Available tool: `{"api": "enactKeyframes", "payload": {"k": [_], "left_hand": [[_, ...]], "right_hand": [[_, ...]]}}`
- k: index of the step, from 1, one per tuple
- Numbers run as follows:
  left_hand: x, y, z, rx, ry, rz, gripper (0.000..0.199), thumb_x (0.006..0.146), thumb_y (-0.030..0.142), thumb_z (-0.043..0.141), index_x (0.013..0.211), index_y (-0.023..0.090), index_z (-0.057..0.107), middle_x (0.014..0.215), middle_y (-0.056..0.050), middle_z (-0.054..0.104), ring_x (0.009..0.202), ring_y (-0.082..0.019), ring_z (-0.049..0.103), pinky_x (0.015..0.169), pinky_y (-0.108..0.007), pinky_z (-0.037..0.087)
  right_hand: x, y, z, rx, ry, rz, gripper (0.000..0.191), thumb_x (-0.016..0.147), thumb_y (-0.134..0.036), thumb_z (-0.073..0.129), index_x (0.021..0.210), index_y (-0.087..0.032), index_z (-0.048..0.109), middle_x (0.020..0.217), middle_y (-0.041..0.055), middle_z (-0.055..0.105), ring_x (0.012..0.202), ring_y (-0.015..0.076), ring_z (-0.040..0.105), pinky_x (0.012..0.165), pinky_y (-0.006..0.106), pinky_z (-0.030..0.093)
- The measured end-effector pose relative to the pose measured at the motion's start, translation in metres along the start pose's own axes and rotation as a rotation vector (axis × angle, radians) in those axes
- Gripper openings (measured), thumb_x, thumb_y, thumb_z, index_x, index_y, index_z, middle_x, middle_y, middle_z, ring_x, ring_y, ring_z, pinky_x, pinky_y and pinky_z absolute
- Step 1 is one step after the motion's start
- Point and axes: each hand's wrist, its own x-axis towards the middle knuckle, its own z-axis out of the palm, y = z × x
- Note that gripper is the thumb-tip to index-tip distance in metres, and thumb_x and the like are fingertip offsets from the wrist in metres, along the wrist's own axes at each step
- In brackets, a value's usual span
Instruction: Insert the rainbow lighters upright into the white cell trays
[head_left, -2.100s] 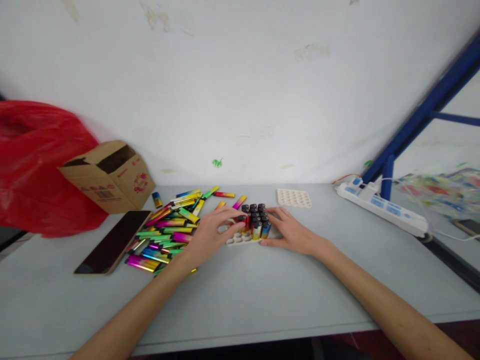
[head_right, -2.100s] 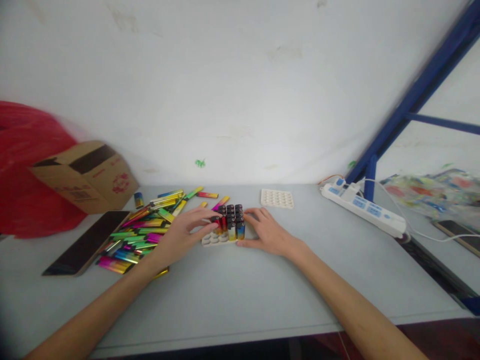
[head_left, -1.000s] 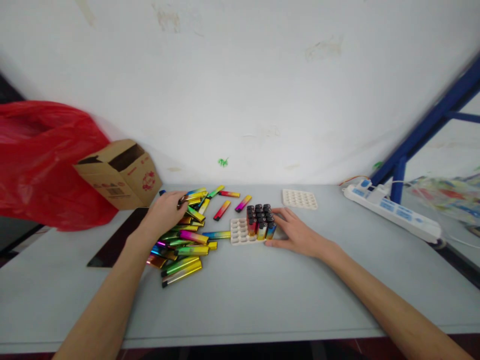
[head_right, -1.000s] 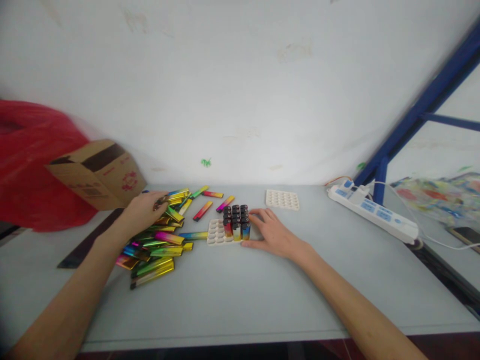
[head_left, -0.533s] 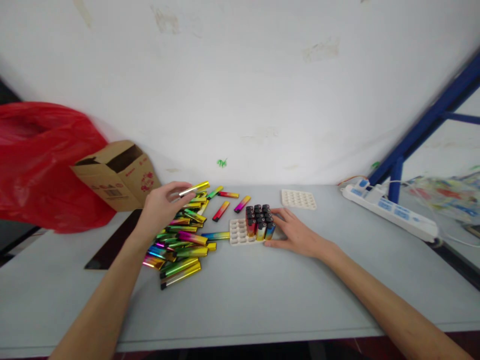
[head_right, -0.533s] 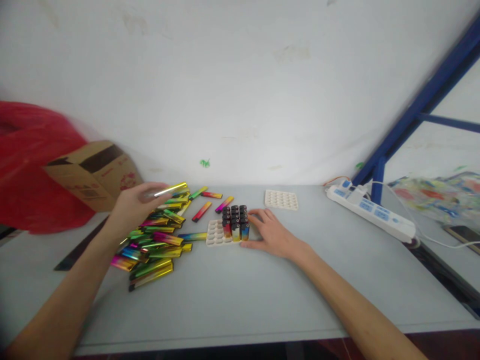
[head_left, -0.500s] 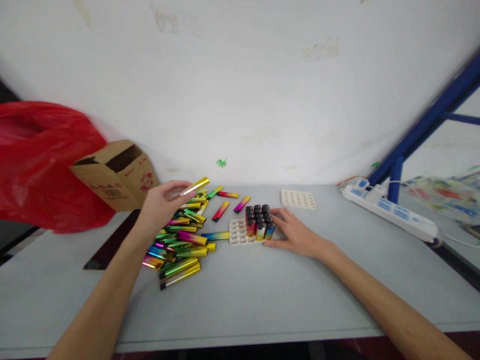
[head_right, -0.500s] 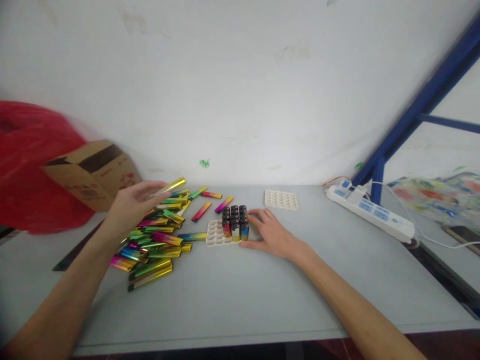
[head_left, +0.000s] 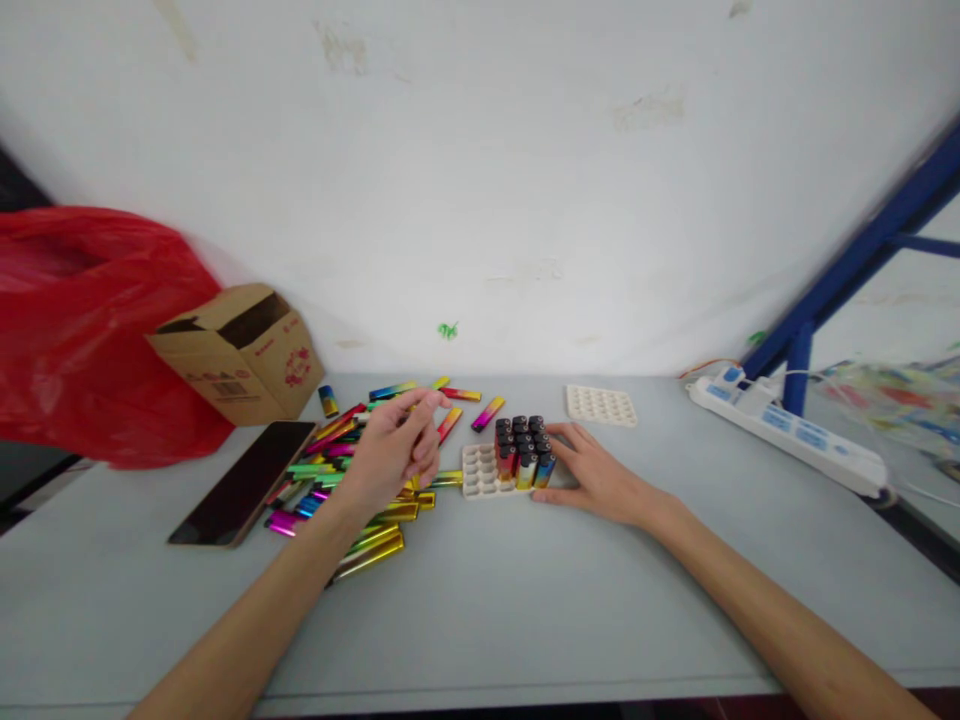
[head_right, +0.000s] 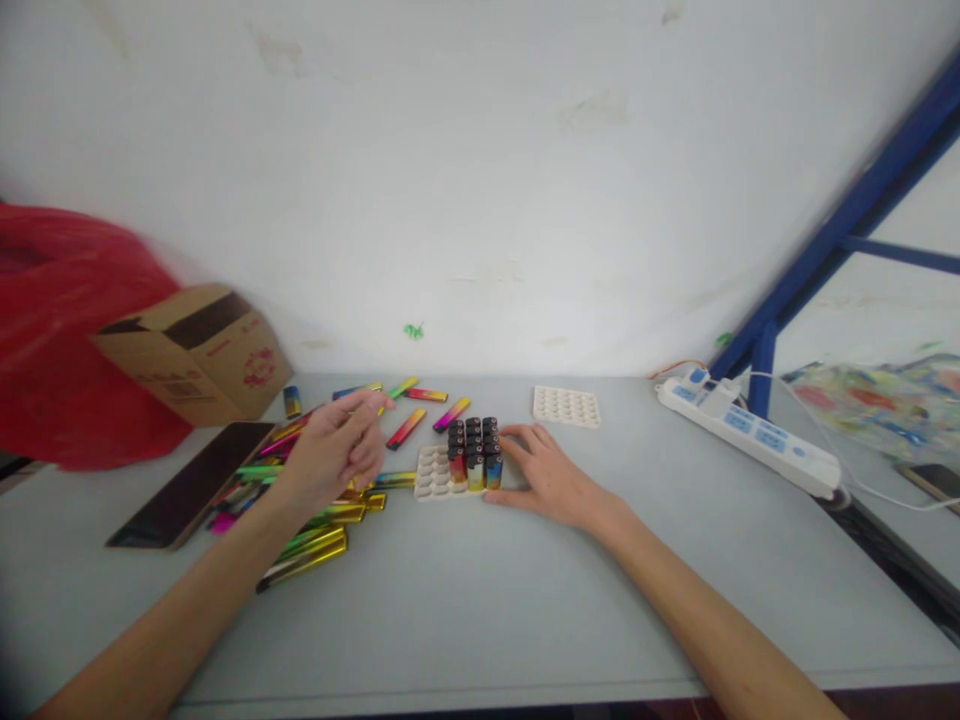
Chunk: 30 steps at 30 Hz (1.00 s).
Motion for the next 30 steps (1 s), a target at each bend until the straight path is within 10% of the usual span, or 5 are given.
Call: {"api": "enactKeyframes", "payload": {"k": [7,14,19,25,30], "left_hand": [[-0.004,-0.014,0.012,0.039,-0.112,-0.167,0.035,0.096,0.061,0.054,0.102,0.026,0.051,0.048,0.012,0.040,0.034,-0.006,0.021,0.033,-0.012,0.018],[-0.006,-0.008,0.007,-0.251,-0.302,-0.231,0.037,0.074,0.013,0.070,0.103,0.025,0.050,0.090,-0.003,0.075,0.062,-0.012,0.059,0.060,-0.025,0.048],[-0.007,-0.005,0.002,-0.051,-0.328,-0.121,0.054,0.087,0.020,0.076,0.135,0.027,0.052,0.118,-0.011,0.075,0.074,-0.012,0.066,0.070,-0.026,0.051],[-0.004,-0.002,0.002,0.129,-0.255,-0.084,0.041,0.090,0.046,0.074,0.118,0.018,0.064,0.082,-0.005,0.074,0.057,-0.013,0.062,0.053,-0.023,0.047],[-0.006,-0.003,0.008,0.302,-0.238,-0.099,0.046,0.097,0.062,0.053,0.125,0.025,0.055,0.057,0.010,0.047,0.036,-0.008,0.029,0.036,-0.021,0.022]], "right_hand": [[0.000,0.000,0.001,0.012,0.004,-0.011,0.074,0.092,-0.063,0.067,0.148,-0.018,0.049,0.146,0.0185,0.051,0.131,0.0344,0.052,0.114,0.054,0.046],[0.001,0.000,-0.001,0.008,0.005,-0.017,0.073,0.092,-0.063,0.067,0.146,-0.018,0.051,0.145,0.0183,0.052,0.130,0.0339,0.052,0.114,0.054,0.046],[0.000,-0.001,-0.001,0.002,0.008,-0.018,0.074,0.092,-0.063,0.067,0.148,-0.018,0.049,0.145,0.0182,0.052,0.131,0.0341,0.052,0.114,0.054,0.046],[0.000,-0.002,-0.001,0.018,0.010,-0.008,0.074,0.091,-0.062,0.068,0.148,-0.019,0.050,0.145,0.0184,0.053,0.130,0.0345,0.053,0.113,0.055,0.046],[0.000,-0.001,-0.001,0.024,0.014,-0.011,0.072,0.091,-0.061,0.069,0.148,-0.020,0.051,0.145,0.0181,0.053,0.130,0.0351,0.053,0.113,0.056,0.046]]}}
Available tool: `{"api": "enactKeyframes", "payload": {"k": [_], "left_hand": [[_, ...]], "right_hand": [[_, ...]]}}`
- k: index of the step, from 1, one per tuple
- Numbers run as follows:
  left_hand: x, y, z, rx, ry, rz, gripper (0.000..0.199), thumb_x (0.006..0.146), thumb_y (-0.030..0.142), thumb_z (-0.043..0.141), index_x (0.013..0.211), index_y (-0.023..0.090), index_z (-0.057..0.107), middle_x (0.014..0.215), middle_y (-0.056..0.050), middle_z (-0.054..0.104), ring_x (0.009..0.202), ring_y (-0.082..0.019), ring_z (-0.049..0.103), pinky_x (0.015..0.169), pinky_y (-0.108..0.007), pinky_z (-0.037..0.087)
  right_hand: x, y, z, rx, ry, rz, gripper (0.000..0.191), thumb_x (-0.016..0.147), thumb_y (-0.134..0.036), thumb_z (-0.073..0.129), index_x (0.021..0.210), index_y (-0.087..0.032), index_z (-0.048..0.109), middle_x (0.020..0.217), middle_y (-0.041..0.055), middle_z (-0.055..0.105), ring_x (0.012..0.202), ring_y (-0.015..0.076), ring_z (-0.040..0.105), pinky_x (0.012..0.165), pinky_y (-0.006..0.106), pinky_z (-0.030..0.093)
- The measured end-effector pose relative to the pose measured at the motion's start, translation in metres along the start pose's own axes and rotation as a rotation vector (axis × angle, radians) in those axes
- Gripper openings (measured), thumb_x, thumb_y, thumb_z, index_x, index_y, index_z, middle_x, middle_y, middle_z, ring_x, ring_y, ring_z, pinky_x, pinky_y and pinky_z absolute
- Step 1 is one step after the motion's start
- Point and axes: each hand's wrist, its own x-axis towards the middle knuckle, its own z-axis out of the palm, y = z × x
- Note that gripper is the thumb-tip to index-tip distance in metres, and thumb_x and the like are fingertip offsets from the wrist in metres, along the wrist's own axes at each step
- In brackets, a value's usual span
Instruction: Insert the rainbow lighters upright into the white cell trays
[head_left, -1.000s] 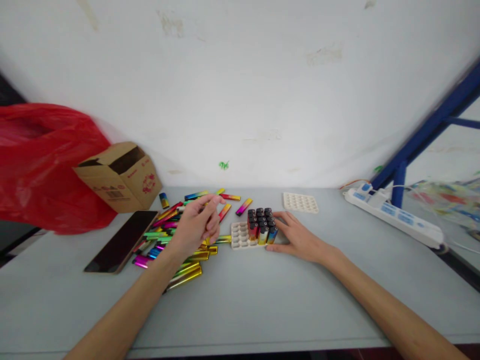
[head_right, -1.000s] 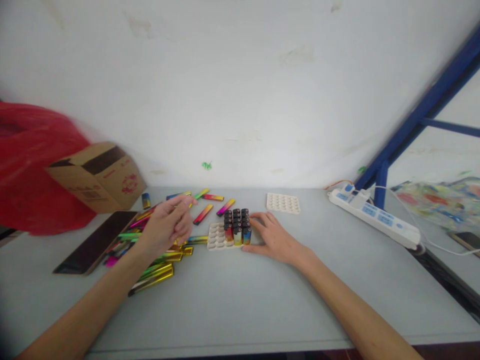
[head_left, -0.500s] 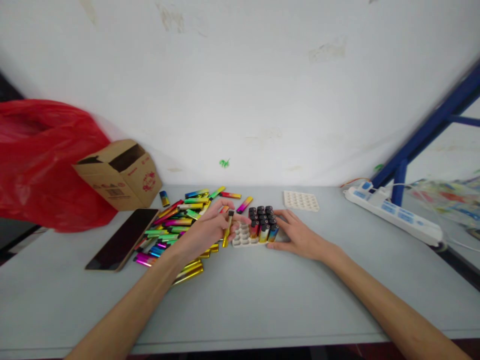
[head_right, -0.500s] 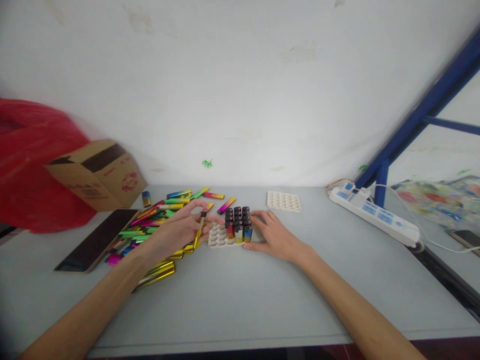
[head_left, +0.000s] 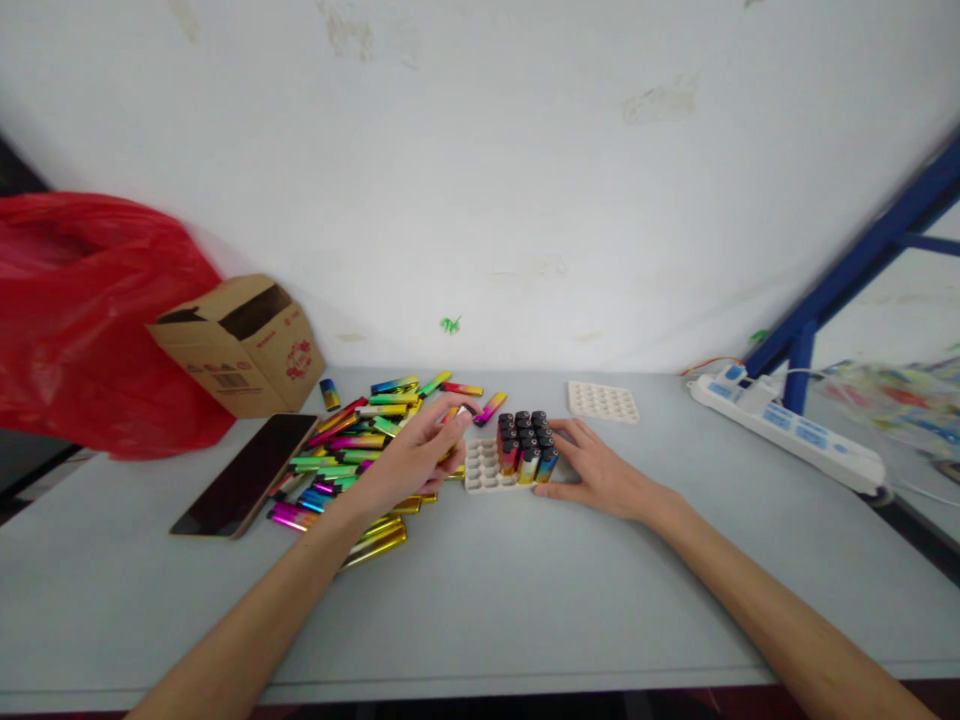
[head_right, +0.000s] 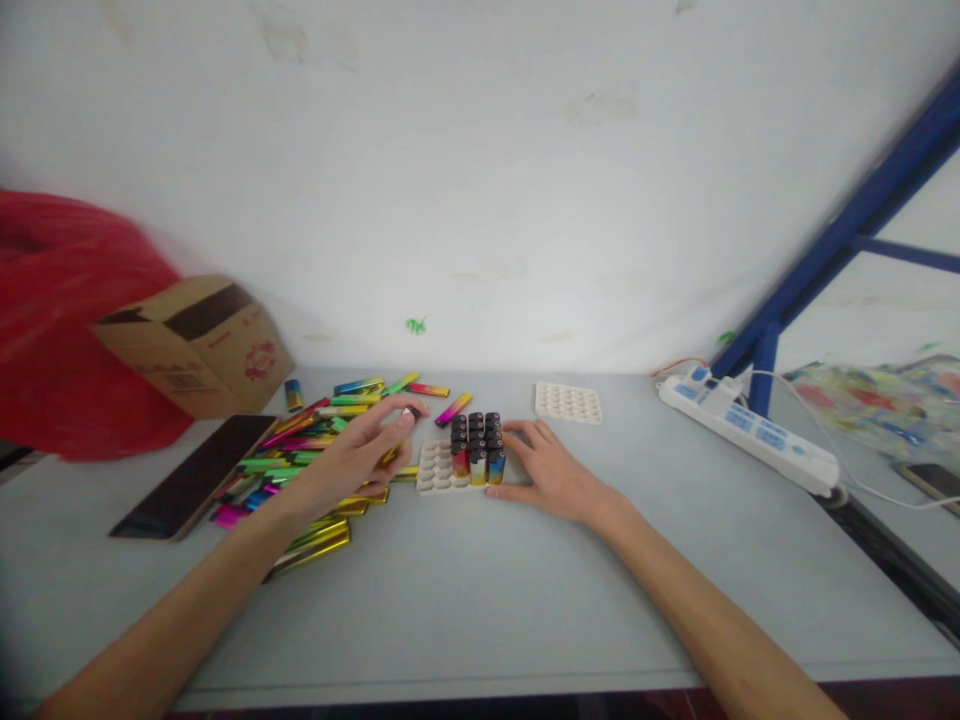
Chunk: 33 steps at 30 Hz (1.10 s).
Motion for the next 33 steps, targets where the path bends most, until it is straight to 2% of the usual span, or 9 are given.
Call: {"api": "enactKeyframes", "payload": {"k": [2,4,6,8,13,17,23,28,33], "left_hand": [[0.001,0.000,0.002,0.115,0.056,0.055,0.039,0.098,0.059,0.053,0.112,0.024,0.061,0.053,0.011,0.034,0.041,-0.009,0.026,0.041,-0.022,0.020],[0.002,-0.001,0.004,0.280,0.126,0.135,0.037,0.098,0.055,0.052,0.089,0.021,0.063,0.055,0.007,0.034,0.048,-0.011,0.032,0.046,-0.024,0.022],[0.003,-0.003,0.004,0.421,0.194,0.178,0.044,0.098,0.052,0.051,0.069,0.020,0.053,0.057,0.005,0.035,0.054,-0.012,0.035,0.051,-0.026,0.023],[0.003,-0.006,0.005,0.501,0.260,0.194,0.049,0.097,0.052,0.051,0.061,0.021,0.038,0.057,0.005,0.032,0.055,-0.012,0.031,0.053,-0.028,0.021],[0.004,-0.010,0.007,0.574,0.331,0.208,0.050,0.092,0.044,0.051,0.057,0.022,0.023,0.055,0.005,0.023,0.052,-0.011,0.024,0.054,-0.030,0.018],[0.005,-0.011,0.006,0.576,0.348,0.233,0.043,0.088,0.036,0.051,0.055,0.022,0.027,0.053,0.005,0.027,0.051,-0.011,0.027,0.054,-0.029,0.020],[0.005,-0.014,0.004,0.464,0.388,0.205,0.045,0.092,0.040,0.052,0.055,0.022,0.036,0.051,0.005,0.035,0.051,-0.013,0.036,0.053,-0.029,0.025],[0.005,-0.011,0.002,0.374,0.263,0.189,0.049,0.097,0.051,0.051,0.058,0.021,0.047,0.054,0.003,0.047,0.055,-0.015,0.043,0.057,-0.029,0.033],[0.004,-0.011,0.005,0.299,0.168,0.170,0.039,0.099,0.044,0.050,0.068,0.021,0.053,0.068,0.002,0.055,0.069,-0.018,0.053,0.068,-0.029,0.043]], "right_hand": [[0.000,0.000,0.000,-0.002,0.000,0.003,0.073,0.091,-0.061,0.069,0.147,-0.019,0.051,0.145,0.0182,0.053,0.130,0.0349,0.053,0.113,0.055,0.046],[0.000,0.000,0.001,-0.002,0.001,0.002,0.073,0.091,-0.061,0.070,0.147,-0.018,0.051,0.145,0.0182,0.053,0.131,0.0346,0.052,0.113,0.054,0.046],[0.000,0.000,0.001,0.001,0.000,-0.002,0.074,0.091,-0.062,0.069,0.148,-0.018,0.051,0.145,0.0180,0.053,0.131,0.0344,0.052,0.113,0.054,0.046],[0.000,0.000,0.001,0.002,-0.003,-0.003,0.073,0.092,-0.062,0.068,0.148,-0.019,0.050,0.145,0.0178,0.053,0.131,0.0343,0.052,0.113,0.055,0.046],[0.000,-0.001,0.000,0.004,0.000,-0.003,0.072,0.091,-0.061,0.069,0.147,-0.020,0.052,0.145,0.0176,0.053,0.130,0.0345,0.053,0.113,0.055,0.046],[0.000,-0.002,-0.001,0.002,-0.004,-0.001,0.071,0.091,-0.062,0.068,0.146,-0.019,0.053,0.144,0.0177,0.054,0.131,0.0343,0.053,0.113,0.055,0.047],[0.001,-0.002,-0.002,0.011,0.001,-0.002,0.070,0.092,-0.062,0.068,0.145,-0.020,0.053,0.144,0.0176,0.054,0.132,0.0344,0.053,0.113,0.055,0.046],[0.000,-0.002,-0.001,0.003,-0.002,-0.009,0.070,0.092,-0.062,0.068,0.146,-0.019,0.052,0.145,0.0178,0.054,0.132,0.0338,0.053,0.113,0.054,0.046],[0.000,0.001,-0.001,-0.004,-0.001,-0.025,0.074,0.092,-0.061,0.068,0.148,-0.017,0.050,0.145,0.0190,0.054,0.132,0.0337,0.053,0.114,0.054,0.046]]}}
